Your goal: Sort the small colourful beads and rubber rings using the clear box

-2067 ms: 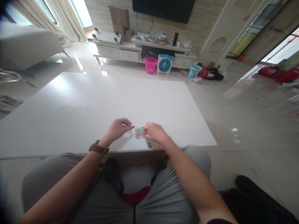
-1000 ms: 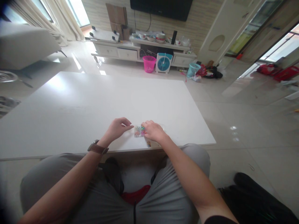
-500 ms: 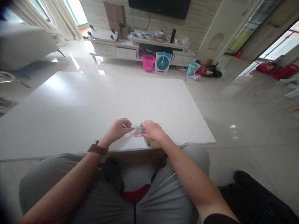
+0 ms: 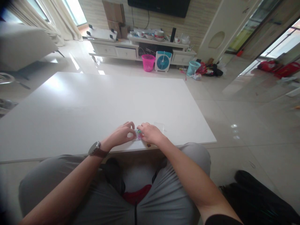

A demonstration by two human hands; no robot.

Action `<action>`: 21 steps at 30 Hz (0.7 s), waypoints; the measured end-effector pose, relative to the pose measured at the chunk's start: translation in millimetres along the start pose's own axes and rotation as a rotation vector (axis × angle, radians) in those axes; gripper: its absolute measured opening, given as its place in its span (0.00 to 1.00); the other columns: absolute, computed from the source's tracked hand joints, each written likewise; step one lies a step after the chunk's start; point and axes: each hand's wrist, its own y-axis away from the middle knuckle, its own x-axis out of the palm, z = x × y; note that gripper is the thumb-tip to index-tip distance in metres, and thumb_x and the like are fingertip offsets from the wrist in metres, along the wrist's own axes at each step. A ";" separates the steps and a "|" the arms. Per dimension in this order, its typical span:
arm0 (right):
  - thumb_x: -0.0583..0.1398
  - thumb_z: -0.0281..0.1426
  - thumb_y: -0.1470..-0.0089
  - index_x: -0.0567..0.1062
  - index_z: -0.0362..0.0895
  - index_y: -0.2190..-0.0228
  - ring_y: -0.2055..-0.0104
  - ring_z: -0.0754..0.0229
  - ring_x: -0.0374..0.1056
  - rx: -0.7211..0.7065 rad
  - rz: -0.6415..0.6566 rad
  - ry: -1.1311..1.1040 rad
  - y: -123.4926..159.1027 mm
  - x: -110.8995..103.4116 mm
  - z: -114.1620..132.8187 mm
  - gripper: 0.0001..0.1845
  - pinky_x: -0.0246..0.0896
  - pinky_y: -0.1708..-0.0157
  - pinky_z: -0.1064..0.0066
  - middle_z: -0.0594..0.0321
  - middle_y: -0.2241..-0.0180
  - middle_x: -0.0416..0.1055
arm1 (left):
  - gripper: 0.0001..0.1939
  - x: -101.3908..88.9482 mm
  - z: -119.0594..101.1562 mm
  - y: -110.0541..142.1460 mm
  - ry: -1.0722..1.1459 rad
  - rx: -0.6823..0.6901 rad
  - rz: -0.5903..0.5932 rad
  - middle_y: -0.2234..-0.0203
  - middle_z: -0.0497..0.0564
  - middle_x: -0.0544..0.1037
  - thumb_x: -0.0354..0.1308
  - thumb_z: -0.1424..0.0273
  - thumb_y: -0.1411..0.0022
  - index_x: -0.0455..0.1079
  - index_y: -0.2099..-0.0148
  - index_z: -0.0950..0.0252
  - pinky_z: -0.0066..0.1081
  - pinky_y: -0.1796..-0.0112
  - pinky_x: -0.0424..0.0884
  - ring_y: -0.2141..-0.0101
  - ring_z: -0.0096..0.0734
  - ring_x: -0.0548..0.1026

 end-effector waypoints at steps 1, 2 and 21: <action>0.62 0.26 0.43 0.72 0.43 0.51 0.50 0.54 0.66 0.001 0.001 0.001 0.2 -0.7 1.1 0.17 0.62 0.52 0.68 0.55 0.54 0.71 | 0.09 -0.7 -0.9 0.3 -0.023 0.004 0.009 0.60 0.54 0.73 0.58 0.72 0.40 0.80 0.67 0.58 0.38 0.54 0.69 0.57 0.39 0.71; 0.62 0.26 0.43 0.72 0.43 0.51 0.50 0.54 0.66 0.003 0.003 -0.001 0.4 -1.6 2.2 0.17 0.62 0.52 0.68 0.55 0.54 0.71 | 0.09 -1.2 -1.6 0.4 -0.041 0.005 0.015 0.60 0.54 0.73 0.58 0.72 0.40 0.80 0.67 0.58 0.38 0.55 0.69 0.57 0.40 0.71; 0.64 0.29 0.43 0.72 0.43 0.51 0.51 0.54 0.67 0.010 0.033 -0.018 1.3 -3.4 2.3 0.17 0.61 0.54 0.68 0.54 0.54 0.71 | 0.10 -3.1 6.9 -3.8 0.141 -0.082 -0.041 0.67 0.54 0.77 0.50 0.73 0.34 0.73 0.64 0.63 0.35 0.59 0.69 0.64 0.38 0.74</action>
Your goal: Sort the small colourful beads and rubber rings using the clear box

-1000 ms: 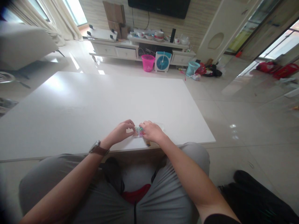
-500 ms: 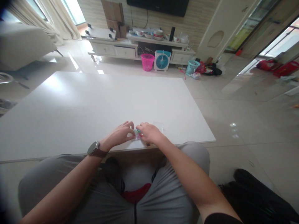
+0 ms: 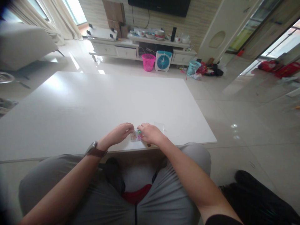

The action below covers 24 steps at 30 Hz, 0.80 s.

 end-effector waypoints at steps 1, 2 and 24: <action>0.64 0.29 0.43 0.72 0.43 0.51 0.51 0.54 0.67 0.001 0.000 0.002 0.1 -0.1 0.1 0.17 0.61 0.54 0.68 0.54 0.54 0.71 | 0.10 -1.6 0.1 0.0 0.007 -0.023 -0.012 0.69 0.53 0.78 0.50 0.72 0.34 0.73 0.64 0.62 0.34 0.61 0.68 0.66 0.37 0.74; 0.64 0.30 0.43 0.72 0.43 0.51 0.51 0.54 0.67 0.003 0.000 0.003 0.2 -0.3 0.3 0.17 0.61 0.54 0.68 0.54 0.54 0.71 | 0.10 -3.3 0.3 0.1 0.015 -0.047 -0.026 0.70 0.52 0.78 0.51 0.71 0.34 0.73 0.64 0.62 0.34 0.63 0.68 0.67 0.37 0.74; 0.64 0.33 0.44 0.71 0.47 0.48 0.49 0.51 0.68 0.157 -0.024 0.137 4.5 -5.8 -11.7 0.21 0.62 0.52 0.65 0.56 0.51 0.74 | 0.09 -4.0 31.3 -0.4 -0.059 -0.243 -0.051 0.68 0.54 0.80 0.53 0.72 0.40 0.75 0.67 0.64 0.33 0.63 0.68 0.66 0.37 0.76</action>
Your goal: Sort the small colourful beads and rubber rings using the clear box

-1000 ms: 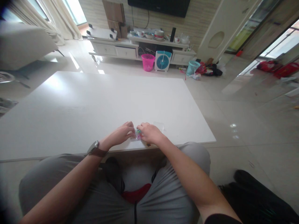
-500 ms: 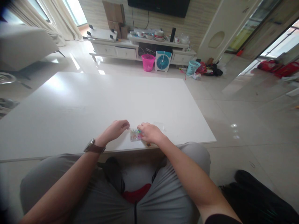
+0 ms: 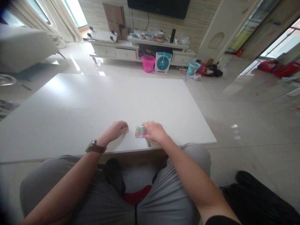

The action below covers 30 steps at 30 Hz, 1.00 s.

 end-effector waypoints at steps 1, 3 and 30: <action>0.64 0.33 0.44 0.71 0.47 0.48 0.49 0.51 0.68 0.000 -0.001 0.002 0.1 0.0 -0.3 0.21 0.62 0.52 0.65 0.56 0.51 0.74 | 0.10 0.3 0.5 -0.2 -0.016 0.000 -0.002 0.67 0.55 0.80 0.53 0.72 0.40 0.76 0.67 0.64 0.33 0.61 0.68 0.66 0.37 0.76; 0.64 0.33 0.44 0.71 0.47 0.48 0.49 0.51 0.68 -0.003 -0.006 0.002 0.1 0.4 -0.7 0.21 0.62 0.53 0.65 0.57 0.51 0.74 | 0.10 0.7 1.8 -0.7 -0.040 -0.004 -0.010 0.66 0.55 0.78 0.53 0.72 0.40 0.76 0.67 0.65 0.34 0.60 0.69 0.65 0.37 0.75; 0.64 0.32 0.43 0.71 0.46 0.47 0.49 0.51 0.69 -0.024 0.019 -0.014 1.1 1.5 -1.3 0.22 0.62 0.52 0.65 0.56 0.52 0.74 | 0.11 8.7 22.1 -12.1 0.001 -0.021 -0.172 0.63 0.54 0.75 0.53 0.74 0.36 0.77 0.62 0.65 0.34 0.56 0.71 0.65 0.33 0.74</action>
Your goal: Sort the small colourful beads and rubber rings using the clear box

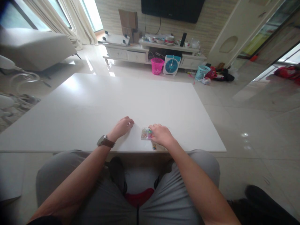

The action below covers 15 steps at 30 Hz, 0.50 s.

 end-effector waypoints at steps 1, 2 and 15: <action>0.64 0.32 0.43 0.71 0.46 0.47 0.49 0.51 0.69 0.002 0.000 0.002 0.0 -0.1 -0.1 0.23 0.62 0.52 0.65 0.56 0.52 0.74 | 0.11 0.3 1.2 -1.1 -0.009 -0.011 -0.025 0.63 0.55 0.75 0.52 0.74 0.36 0.77 0.61 0.66 0.34 0.55 0.71 0.65 0.34 0.74; 0.64 0.33 0.43 0.71 0.47 0.46 0.49 0.51 0.69 0.005 0.000 0.005 0.1 -0.3 0.0 0.23 0.62 0.52 0.65 0.56 0.52 0.74 | 0.11 0.0 1.7 -1.7 -0.014 -0.023 -0.047 0.62 0.55 0.75 0.52 0.73 0.35 0.77 0.59 0.66 0.35 0.54 0.71 0.64 0.34 0.74; 0.63 0.31 0.43 0.73 0.46 0.49 0.49 0.52 0.68 0.009 0.012 0.009 1.2 -4.3 2.8 0.19 0.61 0.51 0.66 0.57 0.53 0.74 | 0.08 -19.1 -8.8 17.3 -0.174 -0.064 0.095 0.57 0.56 0.76 0.55 0.76 0.41 0.73 0.61 0.64 0.40 0.47 0.69 0.54 0.43 0.75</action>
